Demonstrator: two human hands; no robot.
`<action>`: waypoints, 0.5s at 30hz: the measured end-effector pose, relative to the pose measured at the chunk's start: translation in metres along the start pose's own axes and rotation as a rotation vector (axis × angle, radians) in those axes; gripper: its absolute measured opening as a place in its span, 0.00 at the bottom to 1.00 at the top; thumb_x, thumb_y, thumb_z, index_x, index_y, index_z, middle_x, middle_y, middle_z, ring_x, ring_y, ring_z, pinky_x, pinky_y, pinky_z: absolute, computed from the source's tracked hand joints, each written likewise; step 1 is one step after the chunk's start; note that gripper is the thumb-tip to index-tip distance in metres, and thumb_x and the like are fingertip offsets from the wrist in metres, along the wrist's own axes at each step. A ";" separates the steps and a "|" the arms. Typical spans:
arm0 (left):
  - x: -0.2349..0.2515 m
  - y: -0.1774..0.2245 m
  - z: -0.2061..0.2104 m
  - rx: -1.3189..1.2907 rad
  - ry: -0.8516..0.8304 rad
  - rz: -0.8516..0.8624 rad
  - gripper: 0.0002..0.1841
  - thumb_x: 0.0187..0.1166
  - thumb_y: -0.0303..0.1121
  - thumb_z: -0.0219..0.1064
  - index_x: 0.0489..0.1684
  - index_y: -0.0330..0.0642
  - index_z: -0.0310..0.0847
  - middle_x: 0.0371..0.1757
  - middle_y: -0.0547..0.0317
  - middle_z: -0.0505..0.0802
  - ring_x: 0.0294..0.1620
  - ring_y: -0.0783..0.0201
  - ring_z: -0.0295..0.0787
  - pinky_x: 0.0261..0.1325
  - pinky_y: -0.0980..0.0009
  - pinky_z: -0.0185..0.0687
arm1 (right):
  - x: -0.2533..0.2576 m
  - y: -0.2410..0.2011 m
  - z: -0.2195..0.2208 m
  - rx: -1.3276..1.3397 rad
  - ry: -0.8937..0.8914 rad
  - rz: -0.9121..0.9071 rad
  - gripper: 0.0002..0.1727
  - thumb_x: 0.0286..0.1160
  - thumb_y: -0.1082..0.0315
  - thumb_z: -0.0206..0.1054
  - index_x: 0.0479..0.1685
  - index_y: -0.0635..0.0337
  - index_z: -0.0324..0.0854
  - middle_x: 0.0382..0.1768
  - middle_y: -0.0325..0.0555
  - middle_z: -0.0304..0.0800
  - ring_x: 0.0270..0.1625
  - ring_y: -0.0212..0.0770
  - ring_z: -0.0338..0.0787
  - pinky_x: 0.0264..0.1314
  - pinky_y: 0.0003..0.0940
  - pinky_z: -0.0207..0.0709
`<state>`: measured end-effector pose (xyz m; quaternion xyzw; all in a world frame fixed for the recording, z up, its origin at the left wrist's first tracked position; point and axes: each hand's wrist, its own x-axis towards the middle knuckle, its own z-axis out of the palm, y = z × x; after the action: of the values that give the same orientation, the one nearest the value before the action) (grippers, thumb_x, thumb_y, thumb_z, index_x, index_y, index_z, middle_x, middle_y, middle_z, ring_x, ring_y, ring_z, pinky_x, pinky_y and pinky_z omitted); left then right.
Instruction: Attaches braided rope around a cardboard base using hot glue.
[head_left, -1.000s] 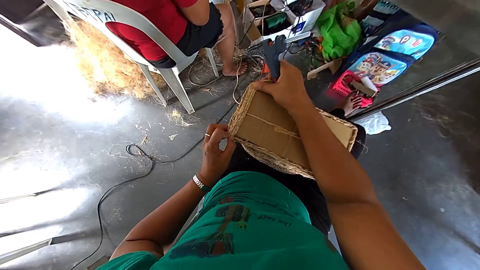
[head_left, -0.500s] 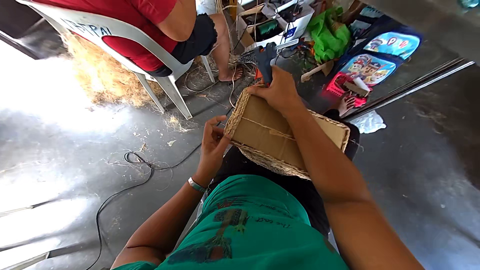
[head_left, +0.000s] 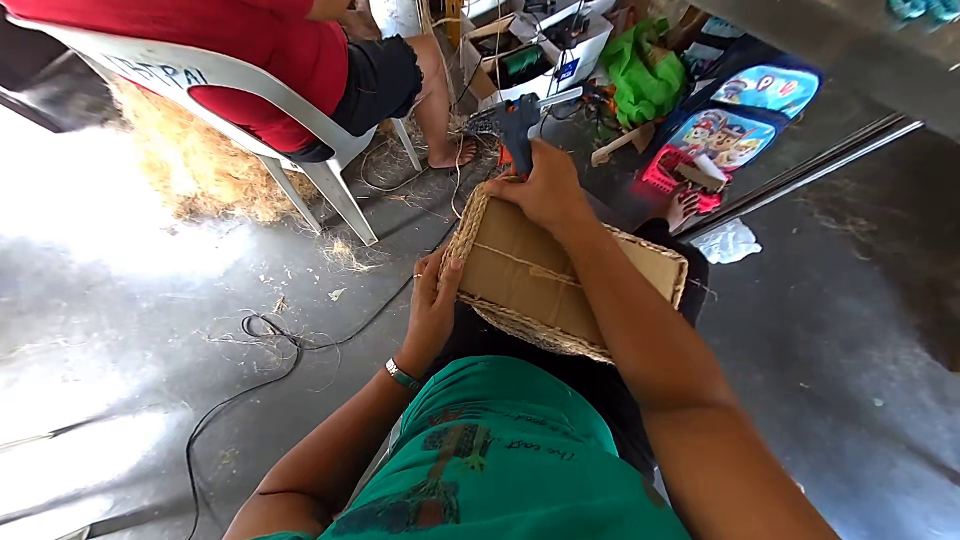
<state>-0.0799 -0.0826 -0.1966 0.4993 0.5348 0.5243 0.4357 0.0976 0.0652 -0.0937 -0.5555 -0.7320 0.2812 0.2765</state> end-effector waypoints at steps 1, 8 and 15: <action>-0.001 -0.001 0.001 0.021 0.011 0.021 0.27 0.90 0.55 0.53 0.83 0.54 0.73 0.79 0.55 0.77 0.74 0.59 0.79 0.71 0.53 0.82 | 0.000 -0.001 0.000 -0.003 -0.007 0.006 0.29 0.64 0.53 0.84 0.55 0.67 0.82 0.47 0.55 0.90 0.52 0.51 0.90 0.62 0.55 0.80; 0.000 0.000 -0.006 0.209 -0.006 0.168 0.26 0.92 0.50 0.50 0.82 0.48 0.73 0.75 0.53 0.81 0.72 0.61 0.80 0.73 0.57 0.79 | -0.002 -0.005 0.003 -0.031 -0.009 0.006 0.31 0.64 0.53 0.84 0.58 0.68 0.82 0.48 0.55 0.91 0.53 0.51 0.90 0.64 0.54 0.80; 0.002 0.023 -0.029 -0.011 -0.258 -0.023 0.39 0.87 0.67 0.29 0.96 0.62 0.48 0.90 0.62 0.68 0.81 0.60 0.76 0.74 0.53 0.79 | -0.003 -0.003 -0.001 -0.009 -0.009 -0.012 0.31 0.65 0.53 0.83 0.56 0.70 0.82 0.48 0.58 0.89 0.53 0.53 0.89 0.63 0.55 0.79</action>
<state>-0.1068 -0.0849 -0.1716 0.5541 0.4772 0.4536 0.5094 0.0968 0.0621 -0.0915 -0.5512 -0.7377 0.2788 0.2724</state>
